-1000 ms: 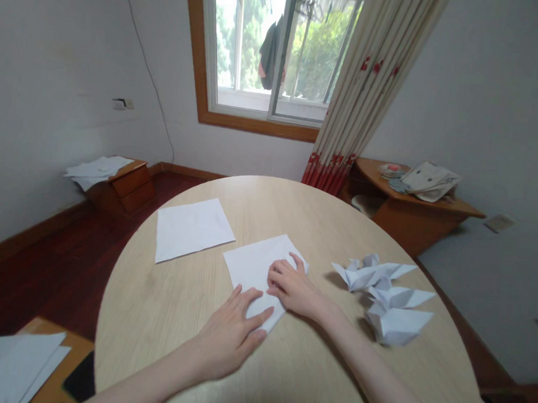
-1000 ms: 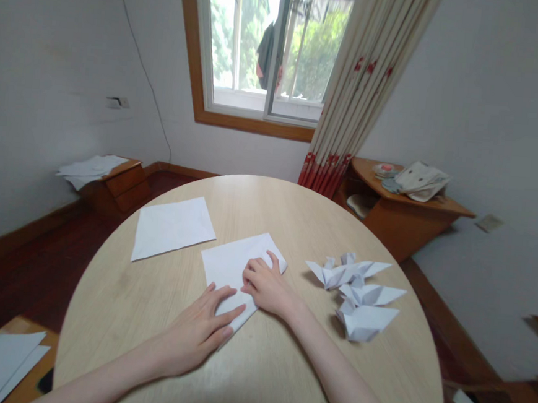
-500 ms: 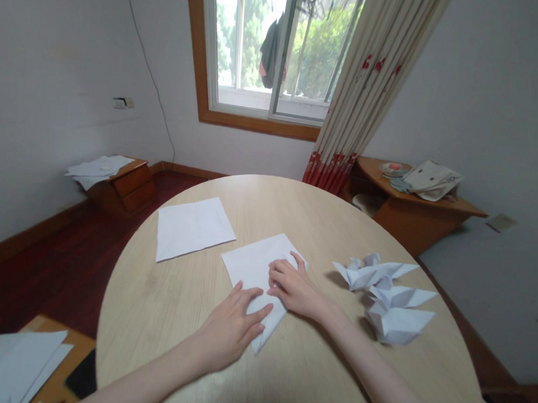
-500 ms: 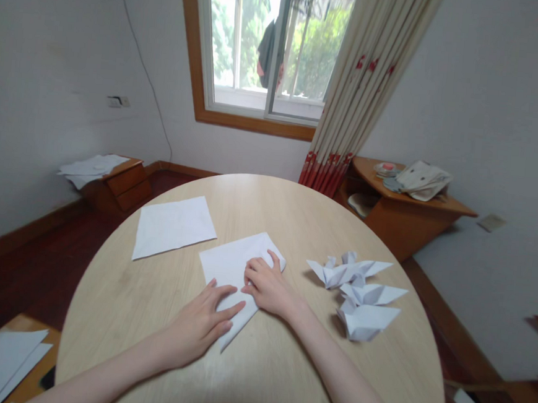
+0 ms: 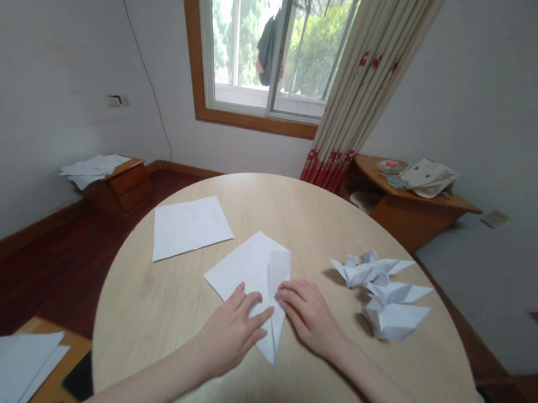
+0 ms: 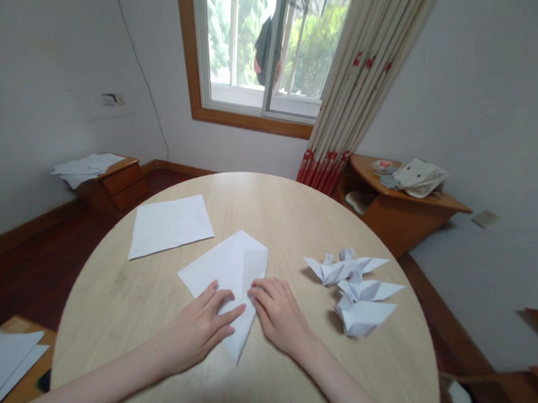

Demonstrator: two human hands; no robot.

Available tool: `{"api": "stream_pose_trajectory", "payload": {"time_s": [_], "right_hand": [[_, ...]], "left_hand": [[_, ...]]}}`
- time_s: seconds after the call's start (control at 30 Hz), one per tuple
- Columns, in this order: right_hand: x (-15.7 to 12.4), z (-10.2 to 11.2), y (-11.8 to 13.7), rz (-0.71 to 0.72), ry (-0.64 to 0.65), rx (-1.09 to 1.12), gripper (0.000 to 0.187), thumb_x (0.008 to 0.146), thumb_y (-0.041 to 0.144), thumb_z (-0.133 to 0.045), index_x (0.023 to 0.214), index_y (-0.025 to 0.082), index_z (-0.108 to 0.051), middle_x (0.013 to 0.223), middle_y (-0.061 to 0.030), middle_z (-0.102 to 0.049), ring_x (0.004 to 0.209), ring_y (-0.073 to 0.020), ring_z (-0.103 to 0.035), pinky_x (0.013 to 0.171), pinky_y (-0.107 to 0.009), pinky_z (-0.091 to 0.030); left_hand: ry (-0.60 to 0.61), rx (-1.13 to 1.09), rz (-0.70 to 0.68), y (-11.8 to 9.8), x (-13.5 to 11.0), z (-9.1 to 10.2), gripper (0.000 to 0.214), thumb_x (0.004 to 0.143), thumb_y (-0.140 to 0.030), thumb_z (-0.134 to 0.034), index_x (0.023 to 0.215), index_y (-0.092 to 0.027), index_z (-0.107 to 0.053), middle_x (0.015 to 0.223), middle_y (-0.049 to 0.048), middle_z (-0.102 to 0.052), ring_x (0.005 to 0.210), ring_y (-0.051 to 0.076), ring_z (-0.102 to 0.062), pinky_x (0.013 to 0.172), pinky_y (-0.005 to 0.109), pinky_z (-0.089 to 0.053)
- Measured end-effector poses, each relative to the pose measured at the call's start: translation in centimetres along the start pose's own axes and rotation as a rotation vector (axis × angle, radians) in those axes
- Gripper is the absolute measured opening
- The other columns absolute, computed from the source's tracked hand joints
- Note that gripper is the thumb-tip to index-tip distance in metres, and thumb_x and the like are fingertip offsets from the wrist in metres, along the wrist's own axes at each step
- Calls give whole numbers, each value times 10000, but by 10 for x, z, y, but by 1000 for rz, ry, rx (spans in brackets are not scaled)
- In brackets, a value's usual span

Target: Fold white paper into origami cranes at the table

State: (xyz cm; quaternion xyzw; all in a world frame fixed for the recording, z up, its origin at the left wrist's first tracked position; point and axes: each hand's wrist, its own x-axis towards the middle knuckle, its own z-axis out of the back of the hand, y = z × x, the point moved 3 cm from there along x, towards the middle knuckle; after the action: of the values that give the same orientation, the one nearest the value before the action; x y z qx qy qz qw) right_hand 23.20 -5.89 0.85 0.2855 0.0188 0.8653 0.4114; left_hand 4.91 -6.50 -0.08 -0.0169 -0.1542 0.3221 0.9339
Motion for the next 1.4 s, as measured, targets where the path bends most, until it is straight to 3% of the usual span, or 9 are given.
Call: {"api": "stream_pose_trajectory", "payload": {"time_s": [0.13, 0.3, 0.4, 0.57, 0.87, 1.17, 1.4], "right_hand": [[-12, -3, 5, -8, 44, 28, 261, 963, 190, -421, 1124, 184, -626, 1132, -116, -660, 1049, -234, -593, 886, -430, -482], [-17, -5, 6, 4, 79, -1, 307, 969, 199, -417, 1207, 171, -608, 1210, -117, -652, 1149, -249, -567, 937, -463, -475], [-19, -5, 5, 14, 77, -12, 322, 966, 203, -418, 1228, 179, -605, 1223, -115, -649, 1166, -244, -568, 942, -457, -486], [-22, -3, 5, 33, 47, -37, 348, 957, 197, -418, 1257, 178, -593, 1240, -115, -639, 1179, -237, -572, 943, -440, -506], [-23, -4, 7, 73, 90, -72, 366, 948, 202, -440, 1291, 175, -565, 1274, -116, -613, 1224, -254, -534, 955, -457, -506], [-24, -8, 6, 80, 127, -59, 369, 952, 201, -435, 1294, 138, -559, 1300, -121, -591, 1271, -253, -484, 986, -457, -491], [-22, -6, 10, 70, 122, -68, 368, 948, 198, -441, 1295, 168, -562, 1287, -115, -603, 1248, -268, -509, 956, -473, -509]], "left_hand": [[1, -40, -9, 1, 0, 0, 362, 932, -267, -511, 1286, -193, -529, 1159, 119, -548, 1077, 282, -524, 994, 551, -431], [-9, -165, 12, 6, -1, 1, 305, 948, -225, -461, 1236, -178, -552, 1172, 124, -562, 1037, 255, -539, 872, 450, -530], [-36, -229, 36, 9, -2, -1, 295, 948, -195, -443, 1222, -160, -545, 1218, 125, -564, 1106, 250, -529, 897, 422, -530], [-64, -223, 38, 13, -5, -9, 341, 949, -211, -433, 1278, -163, -506, 1321, 131, -533, 1224, 253, -496, 980, 437, -494], [-3, -188, 49, 12, -3, -9, 365, 942, -205, -444, 1290, -109, -497, 1335, 150, -527, 1231, 269, -493, 984, 436, -498], [-43, -198, 39, 13, -4, -11, 360, 941, -211, -447, 1290, -136, -498, 1320, 145, -537, 1232, 260, -492, 981, 431, -496], [-41, -160, 26, 11, -2, -8, 349, 945, -217, -439, 1281, -144, -499, 1297, 141, -548, 1199, 264, -509, 961, 435, -501]]}}
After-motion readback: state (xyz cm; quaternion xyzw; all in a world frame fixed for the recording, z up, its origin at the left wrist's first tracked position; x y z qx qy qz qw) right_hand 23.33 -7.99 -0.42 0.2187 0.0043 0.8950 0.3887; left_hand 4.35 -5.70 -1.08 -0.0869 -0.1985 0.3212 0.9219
